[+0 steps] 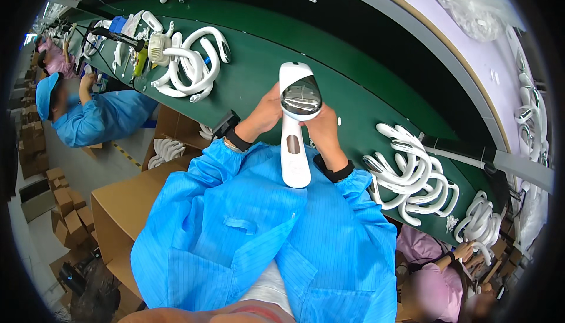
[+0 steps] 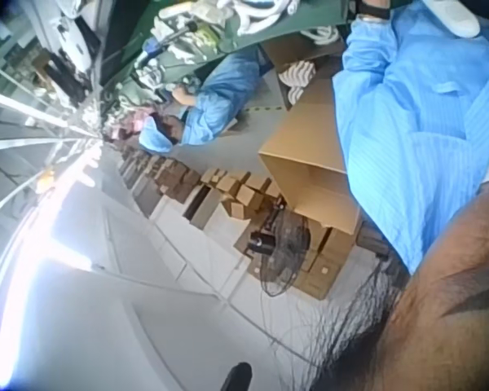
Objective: Assembling components of white plastic neck massagers at a factory workstation.
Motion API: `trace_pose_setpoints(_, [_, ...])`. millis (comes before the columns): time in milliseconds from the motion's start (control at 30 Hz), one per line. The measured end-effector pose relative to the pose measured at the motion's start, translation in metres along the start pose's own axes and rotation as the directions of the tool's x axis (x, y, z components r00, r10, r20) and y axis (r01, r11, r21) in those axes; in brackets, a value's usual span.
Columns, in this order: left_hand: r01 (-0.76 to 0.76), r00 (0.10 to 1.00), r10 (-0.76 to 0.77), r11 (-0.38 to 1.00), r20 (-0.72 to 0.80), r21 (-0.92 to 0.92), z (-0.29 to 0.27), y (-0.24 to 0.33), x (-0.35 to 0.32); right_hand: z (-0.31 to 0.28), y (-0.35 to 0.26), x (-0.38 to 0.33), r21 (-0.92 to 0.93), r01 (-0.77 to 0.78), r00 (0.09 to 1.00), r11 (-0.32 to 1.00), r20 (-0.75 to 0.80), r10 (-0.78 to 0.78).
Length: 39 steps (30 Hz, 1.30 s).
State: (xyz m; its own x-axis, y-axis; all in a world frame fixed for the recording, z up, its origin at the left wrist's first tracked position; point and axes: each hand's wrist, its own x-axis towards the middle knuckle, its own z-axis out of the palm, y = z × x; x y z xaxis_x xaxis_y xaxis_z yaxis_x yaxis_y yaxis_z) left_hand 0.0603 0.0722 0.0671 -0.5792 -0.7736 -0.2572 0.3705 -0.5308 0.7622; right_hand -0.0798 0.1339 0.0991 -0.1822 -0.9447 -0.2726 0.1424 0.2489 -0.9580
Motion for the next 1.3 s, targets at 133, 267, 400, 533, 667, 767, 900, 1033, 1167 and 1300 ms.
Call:
trace_pose_setpoints(133, [-0.007, 0.998, 0.005, 0.999, 0.061, 0.035, -0.006, -0.003, 0.002, -0.008, 0.013, 0.004, 0.022, -0.072, 0.997, 0.997, 0.015, 0.071])
trace_pose_setpoints(267, [-0.020, 0.994, 0.017, 0.999, 0.105, 0.027, -0.002, -0.001, -0.006, -0.008, 0.006, 0.000, -0.004, -0.088, 0.996, 0.996, 0.012, 0.088])
trace_pose_setpoints(400, [-0.042, 0.992, 0.039, 0.999, 0.122, 0.025, 0.009, 0.004, -0.013, -0.007, 0.003, -0.004, -0.021, -0.068, 0.998, 0.997, 0.001, 0.068])
trace_pose_setpoints(533, [-0.103, 0.990, 0.097, 0.993, 0.107, 0.055, 0.008, -0.008, -0.010, -0.005, -0.001, -0.009, -0.027, -0.018, 1.000, 0.999, -0.022, 0.017])
trace_pose_setpoints(667, [-0.049, 0.993, 0.052, 0.998, 0.102, -0.040, 0.012, -0.014, -0.009, -0.024, 0.040, 0.001, -0.248, 0.103, 0.994, 0.963, -0.021, -0.112])
trace_pose_setpoints(767, [-0.049, 0.992, 0.057, 0.996, 0.112, -0.071, 0.013, -0.014, -0.010, -0.014, -0.007, -0.025, -0.413, 0.158, 0.983, 0.897, -0.015, -0.181])
trace_pose_setpoints(900, [-0.115, 0.980, 0.084, 0.979, 0.178, 0.169, 0.020, -0.004, -0.014, -0.002, -0.025, -0.024, -0.320, 0.092, 0.985, 0.943, -0.107, -0.133])
trace_pose_setpoints(1033, [-0.174, 0.964, 0.134, 0.972, 0.230, 0.161, 0.024, -0.002, -0.017, -0.007, -0.020, -0.025, -0.261, 0.083, 0.987, 0.962, -0.109, -0.114])
trace_pose_setpoints(1167, [-0.243, 0.953, 0.185, 0.940, 0.241, 0.240, 0.028, 0.000, -0.020, -0.004, -0.029, -0.026, -0.299, 0.095, 0.983, 0.949, -0.125, -0.138])
trace_pose_setpoints(1300, [-0.247, 0.945, 0.176, 0.936, 0.275, 0.249, 0.033, 0.004, -0.021, -0.004, -0.036, -0.028, -0.317, 0.090, 0.979, 0.944, -0.148, -0.143])
